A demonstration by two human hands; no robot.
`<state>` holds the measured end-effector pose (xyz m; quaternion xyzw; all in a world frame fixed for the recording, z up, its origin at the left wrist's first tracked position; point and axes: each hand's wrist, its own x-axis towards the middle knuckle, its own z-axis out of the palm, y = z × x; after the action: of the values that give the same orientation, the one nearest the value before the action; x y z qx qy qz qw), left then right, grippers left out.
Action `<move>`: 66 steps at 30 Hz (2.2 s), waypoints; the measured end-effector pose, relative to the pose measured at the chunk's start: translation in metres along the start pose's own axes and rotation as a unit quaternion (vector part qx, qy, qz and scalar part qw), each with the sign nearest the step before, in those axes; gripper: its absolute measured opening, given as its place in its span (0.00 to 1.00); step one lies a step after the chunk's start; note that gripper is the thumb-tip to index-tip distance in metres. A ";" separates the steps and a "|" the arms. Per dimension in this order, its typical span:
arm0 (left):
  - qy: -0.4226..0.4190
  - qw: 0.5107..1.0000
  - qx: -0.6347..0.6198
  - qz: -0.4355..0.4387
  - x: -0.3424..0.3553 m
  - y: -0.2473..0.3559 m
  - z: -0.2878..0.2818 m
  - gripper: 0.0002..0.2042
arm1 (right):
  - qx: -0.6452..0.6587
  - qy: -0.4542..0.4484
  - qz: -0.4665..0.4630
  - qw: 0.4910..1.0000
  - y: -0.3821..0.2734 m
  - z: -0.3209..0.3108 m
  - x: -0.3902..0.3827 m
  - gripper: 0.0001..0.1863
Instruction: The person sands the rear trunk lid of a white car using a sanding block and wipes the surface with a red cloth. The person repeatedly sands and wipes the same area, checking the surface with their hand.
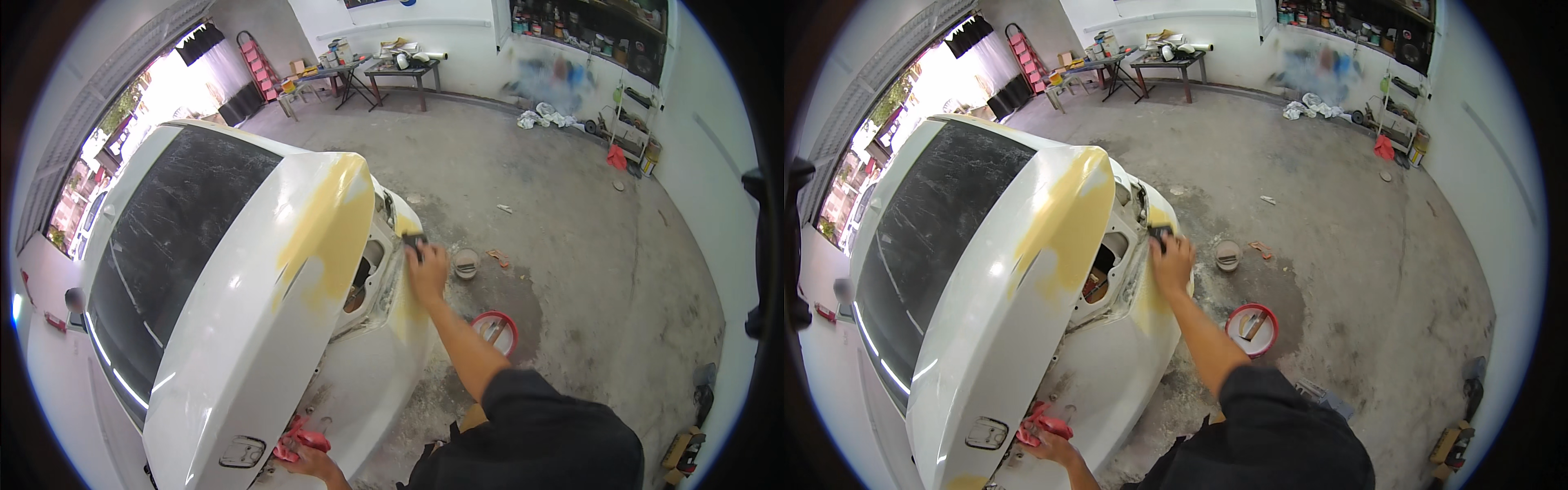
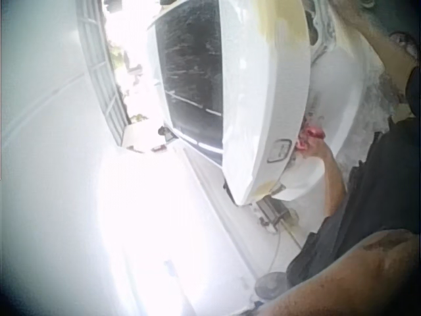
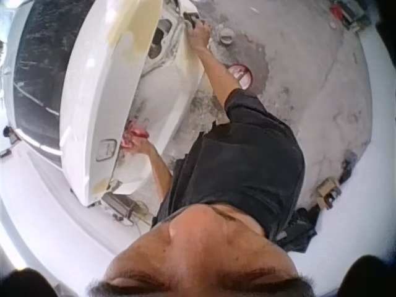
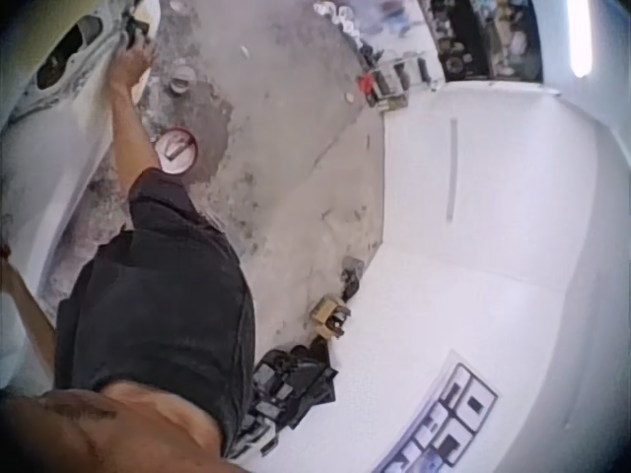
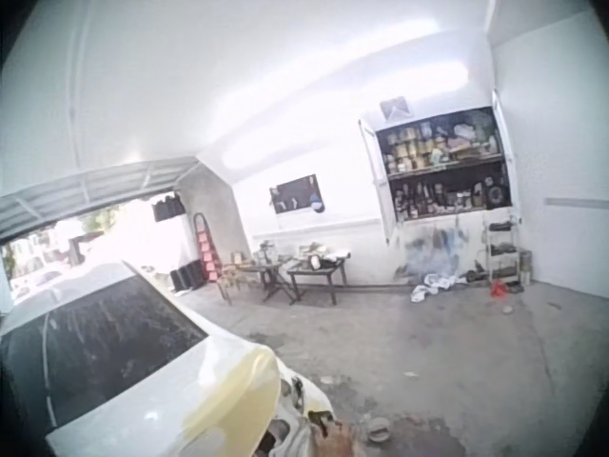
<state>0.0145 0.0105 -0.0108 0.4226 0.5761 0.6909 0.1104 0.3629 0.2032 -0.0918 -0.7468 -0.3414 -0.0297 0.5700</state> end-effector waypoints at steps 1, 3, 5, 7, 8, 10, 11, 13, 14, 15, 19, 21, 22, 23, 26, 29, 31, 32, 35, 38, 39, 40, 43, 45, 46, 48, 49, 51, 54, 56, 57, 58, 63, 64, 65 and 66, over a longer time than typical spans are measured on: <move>0.008 1.000 0.022 -0.010 0.000 0.000 0.000 0.25 | -0.039 -0.010 0.036 0.999 -0.004 0.003 0.010 0.22; 0.016 0.999 0.043 -0.010 0.000 -0.001 -0.001 0.25 | -0.055 0.002 0.029 0.998 -0.006 0.005 0.007 0.22; 0.011 1.000 0.022 0.002 0.001 -0.002 -0.002 0.26 | -0.075 -0.014 -0.001 0.997 -0.013 -0.008 -0.021 0.22; 0.029 0.999 0.018 -0.006 0.000 -0.003 -0.004 0.26 | -0.077 -0.020 -0.020 0.997 -0.017 -0.011 -0.027 0.22; 0.017 1.000 0.016 -0.003 0.000 -0.003 -0.004 0.25 | -0.074 -0.024 -0.010 0.997 -0.017 -0.008 -0.020 0.22; 0.009 0.999 0.040 0.010 -0.001 -0.002 -0.004 0.26 | -0.060 -0.022 0.008 0.998 -0.013 0.001 0.002 0.22; 0.007 0.999 0.040 0.018 -0.001 -0.002 -0.004 0.26 | -0.092 -0.048 0.017 0.994 -0.014 0.003 0.013 0.24; 0.031 0.996 0.082 0.007 -0.001 -0.002 -0.003 0.26 | -0.112 -0.072 0.011 0.991 -0.019 0.000 0.011 0.27; 0.044 0.995 0.091 -0.011 -0.002 -0.002 -0.002 0.26 | -0.125 -0.083 -0.005 0.989 -0.020 -0.004 -0.002 0.28; 0.032 0.997 0.067 0.000 -0.002 -0.002 -0.002 0.25 | -0.135 -0.096 -0.031 0.986 -0.020 -0.010 -0.019 0.30; 0.001 1.000 0.018 0.002 -0.002 -0.005 -0.005 0.22 | -0.108 -0.150 -0.110 0.977 -0.021 -0.025 -0.023 0.32; 0.019 0.998 0.052 0.014 -0.001 -0.007 -0.006 0.22 | -0.077 -0.150 -0.062 0.984 -0.017 -0.015 0.016 0.30; 0.046 0.995 0.084 0.025 -0.001 -0.008 -0.007 0.22 | -0.092 -0.146 -0.061 0.983 -0.020 -0.019 0.013 0.30; 0.072 0.992 0.106 0.009 -0.001 -0.008 -0.007 0.22 | -0.101 -0.131 -0.059 0.985 -0.024 -0.020 0.008 0.29; 0.041 0.994 0.099 -0.010 0.000 -0.006 -0.007 0.22 | -0.089 -0.136 -0.073 0.984 -0.043 -0.045 -0.049 0.31; 0.012 1.000 0.026 0.013 0.000 -0.001 -0.005 0.23 | -0.052 -0.211 -0.107 0.970 -0.046 -0.065 -0.079 0.33; 0.032 0.997 0.069 0.018 0.000 0.002 -0.005 0.23 | -0.068 -0.211 -0.067 0.973 -0.030 -0.048 -0.040 0.36; 0.049 0.995 0.082 0.018 0.000 0.003 -0.004 0.23 | -0.067 -0.163 -0.068 0.982 -0.021 -0.038 -0.017 0.36; 0.015 0.999 0.045 0.025 0.000 0.004 -0.007 0.24 | -0.056 -0.163 -0.053 0.984 -0.011 -0.036 0.008 0.35; 0.044 0.997 0.059 0.006 0.001 -0.001 -0.011 0.24 | -0.064 -0.209 -0.033 0.975 -0.005 -0.037 0.011 0.35; 0.070 0.992 0.108 0.017 0.002 -0.003 -0.013 0.25 | -0.097 -0.248 -0.004 0.964 -0.003 -0.037 0.008 0.35; 0.086 0.985 0.144 0.035 0.003 -0.004 -0.014 0.26 | -0.086 -0.233 -0.008 0.969 -0.002 -0.036 0.006 0.38; 0.076 0.992 0.102 0.025 0.005 -0.008 -0.016 0.28 | -0.071 -0.180 -0.044 0.980 -0.004 -0.038 0.000 0.37; 0.068 0.993 0.093 0.021 0.007 -0.009 -0.017 0.29 | -0.081 -0.196 -0.018 0.977 -0.006 -0.042 -0.003 0.36; 0.072 0.990 0.119 0.034 0.007 -0.009 -0.017 0.29 | -0.062 -0.174 -0.047 0.982 -0.006 -0.044 -0.005 0.35; 0.064 0.992 0.104 0.032 0.008 -0.008 -0.016 0.28 | -0.127 -0.069 -0.090 0.985 -0.007 -0.052 -0.007 0.31; 0.051 0.996 0.064 0.016 0.008 -0.006 -0.016 0.27 | -0.166 -0.013 -0.150 0.975 -0.007 -0.056 -0.008 0.29; 0.021 1.000 0.002 0.011 0.009 -0.003 -0.014 0.26 | 0.073 -0.047 -0.032 0.996 -0.008 -0.066 -0.010 0.26; 0.016 0.999 0.010 0.033 0.011 0.005 -0.012 0.25 | 0.133 -0.089 -0.009 0.987 -0.009 -0.077 -0.013 0.22; 0.084 0.992 0.093 0.029 0.011 0.010 -0.010 0.24 | 0.069 -0.097 -0.016 0.993 -0.011 -0.081 -0.016 0.21; 0.066 0.994 0.074 0.050 0.011 0.013 -0.009 0.24 | 0.031 -0.097 -0.012 0.995 -0.012 -0.082 -0.018 0.21; 0.056 0.995 0.058 0.052 0.011 0.015 -0.008 0.23 | 0.003 -0.069 -0.036 0.997 -0.014 -0.083 -0.020 0.21; 0.019 0.997 0.040 0.056 0.011 0.026 -0.005 0.24 | -0.050 -0.076 0.021 0.996 -0.023 -0.078 -0.027 0.22; 0.007 0.998 0.015 0.057 0.011 0.027 -0.005 0.24 | -0.019 -0.081 0.024 0.996 -0.024 -0.077 -0.028 0.22; -0.019 0.998 -0.016 0.062 0.011 0.028 -0.004 0.24 | -0.022 -0.081 0.051 0.995 -0.025 -0.076 -0.029 0.23; -0.010 0.998 -0.012 0.061 0.011 0.029 -0.004 0.24 | -0.017 -0.078 0.055 0.995 -0.026 -0.075 -0.030 0.23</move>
<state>0.0148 0.0061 0.0200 0.4622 0.5401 0.6989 0.0790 0.3515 0.1270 -0.0568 -0.7740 -0.3430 0.0545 0.5295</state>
